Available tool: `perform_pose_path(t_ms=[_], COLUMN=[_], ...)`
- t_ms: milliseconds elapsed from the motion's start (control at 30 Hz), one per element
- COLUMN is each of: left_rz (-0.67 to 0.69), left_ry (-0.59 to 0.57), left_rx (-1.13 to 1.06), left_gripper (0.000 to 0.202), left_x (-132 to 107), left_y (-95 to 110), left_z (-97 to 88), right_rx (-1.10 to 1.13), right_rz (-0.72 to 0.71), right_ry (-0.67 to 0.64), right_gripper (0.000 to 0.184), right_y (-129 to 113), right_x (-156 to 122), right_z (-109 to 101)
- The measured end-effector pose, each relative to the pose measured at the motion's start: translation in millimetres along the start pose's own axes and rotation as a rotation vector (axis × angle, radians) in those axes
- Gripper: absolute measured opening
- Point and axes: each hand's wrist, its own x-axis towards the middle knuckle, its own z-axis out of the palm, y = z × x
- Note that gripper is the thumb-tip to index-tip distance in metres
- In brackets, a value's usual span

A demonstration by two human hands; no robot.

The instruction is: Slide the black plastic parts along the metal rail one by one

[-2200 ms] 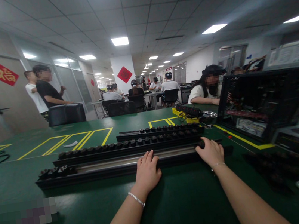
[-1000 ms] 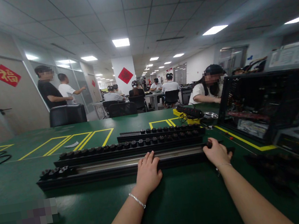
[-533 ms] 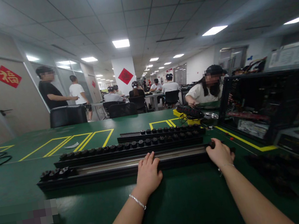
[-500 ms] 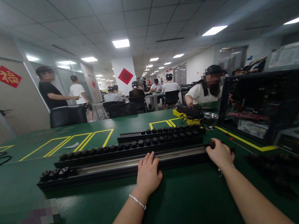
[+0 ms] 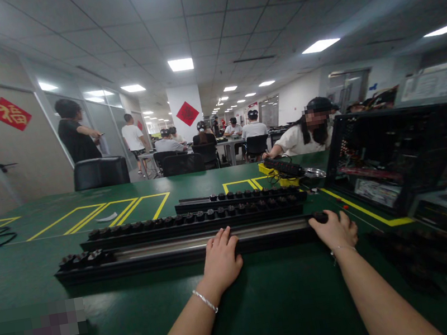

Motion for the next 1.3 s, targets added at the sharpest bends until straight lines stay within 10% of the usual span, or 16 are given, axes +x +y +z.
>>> perform_pose_path(t_ms=[1300], left_rz=[-0.004], left_ry=[-0.006], left_rx=[0.007], left_gripper=[0.038], left_x=[-1], left_y=[2], left_z=[-2.0], right_rx=[0.080], right_rz=[-0.033], right_ry=[0.120], right_gripper=[0.050], right_y=[16], right_x=[20], right_z=[-7])
